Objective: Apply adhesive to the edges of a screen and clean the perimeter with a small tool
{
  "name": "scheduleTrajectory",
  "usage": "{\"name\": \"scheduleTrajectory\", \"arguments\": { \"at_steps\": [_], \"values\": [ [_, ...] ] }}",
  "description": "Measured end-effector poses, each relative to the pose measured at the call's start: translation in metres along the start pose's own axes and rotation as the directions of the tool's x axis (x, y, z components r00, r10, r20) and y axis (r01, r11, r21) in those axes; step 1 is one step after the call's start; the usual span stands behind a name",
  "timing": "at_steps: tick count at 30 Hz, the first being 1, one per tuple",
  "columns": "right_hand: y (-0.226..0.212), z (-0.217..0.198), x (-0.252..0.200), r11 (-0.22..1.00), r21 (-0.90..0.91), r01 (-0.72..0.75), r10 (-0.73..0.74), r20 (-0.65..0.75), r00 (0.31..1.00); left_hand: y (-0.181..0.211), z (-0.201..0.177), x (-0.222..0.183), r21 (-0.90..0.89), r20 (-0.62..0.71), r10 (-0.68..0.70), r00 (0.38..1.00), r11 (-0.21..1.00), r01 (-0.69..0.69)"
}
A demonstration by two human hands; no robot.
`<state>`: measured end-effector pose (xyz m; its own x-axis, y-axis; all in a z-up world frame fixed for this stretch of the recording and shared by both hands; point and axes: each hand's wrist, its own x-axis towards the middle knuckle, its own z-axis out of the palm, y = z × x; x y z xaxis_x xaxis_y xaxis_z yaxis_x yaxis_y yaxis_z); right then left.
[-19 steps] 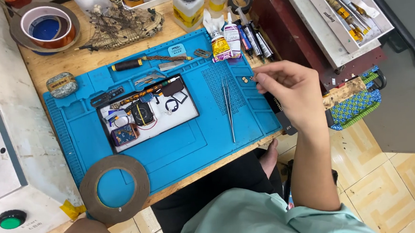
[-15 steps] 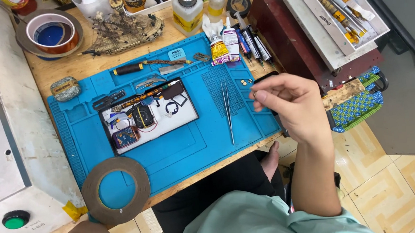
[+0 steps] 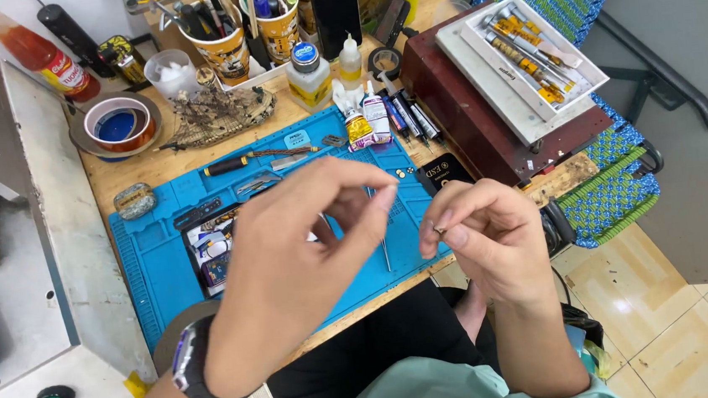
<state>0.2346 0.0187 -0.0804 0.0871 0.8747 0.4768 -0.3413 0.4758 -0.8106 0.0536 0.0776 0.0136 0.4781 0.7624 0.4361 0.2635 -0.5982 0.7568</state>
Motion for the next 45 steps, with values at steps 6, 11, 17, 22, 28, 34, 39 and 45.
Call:
{"name": "scheduleTrajectory", "arguments": {
  "at_steps": [6,11,17,22,28,34,39,45],
  "values": [
    [-0.009,-0.003,-0.004,0.998,-0.063,0.025,-0.028,-0.043,0.999,-0.003,0.006,-0.002,-0.063,0.299,-0.029,0.954,0.997,0.05],
    [-0.019,0.006,-0.005,0.943,-0.326,0.064,-0.093,-0.072,0.993,-0.006,0.01,-0.004,-0.009,0.299,0.059,0.952,0.998,-0.059],
    [-0.02,0.007,-0.01,0.956,-0.291,-0.017,-0.033,-0.166,0.986,-0.014,0.014,-0.003,-0.047,0.309,0.178,0.934,0.984,-0.172],
    [-0.019,0.005,-0.015,0.942,-0.325,-0.08,0.007,-0.221,0.975,-0.018,0.017,-0.002,-0.143,0.327,0.215,0.92,0.974,-0.177],
    [-0.027,0.011,-0.015,0.946,-0.319,-0.056,-0.014,-0.211,0.977,-0.011,0.016,-0.002,-0.17,0.303,0.225,0.926,0.969,-0.18],
    [-0.028,0.01,-0.019,0.933,-0.358,-0.032,-0.053,-0.224,0.973,-0.007,0.015,0.002,-0.241,0.291,0.234,0.928,0.956,-0.165],
    [-0.027,0.008,-0.021,0.94,-0.34,-0.026,-0.047,-0.206,0.977,-0.005,0.015,0.003,-0.275,0.3,0.225,0.927,0.951,-0.142],
    [-0.03,0.006,-0.016,0.939,-0.337,-0.066,-0.004,-0.203,0.979,-0.007,0.014,0.004,-0.267,0.319,0.17,0.932,0.96,-0.084]
  ]
}}
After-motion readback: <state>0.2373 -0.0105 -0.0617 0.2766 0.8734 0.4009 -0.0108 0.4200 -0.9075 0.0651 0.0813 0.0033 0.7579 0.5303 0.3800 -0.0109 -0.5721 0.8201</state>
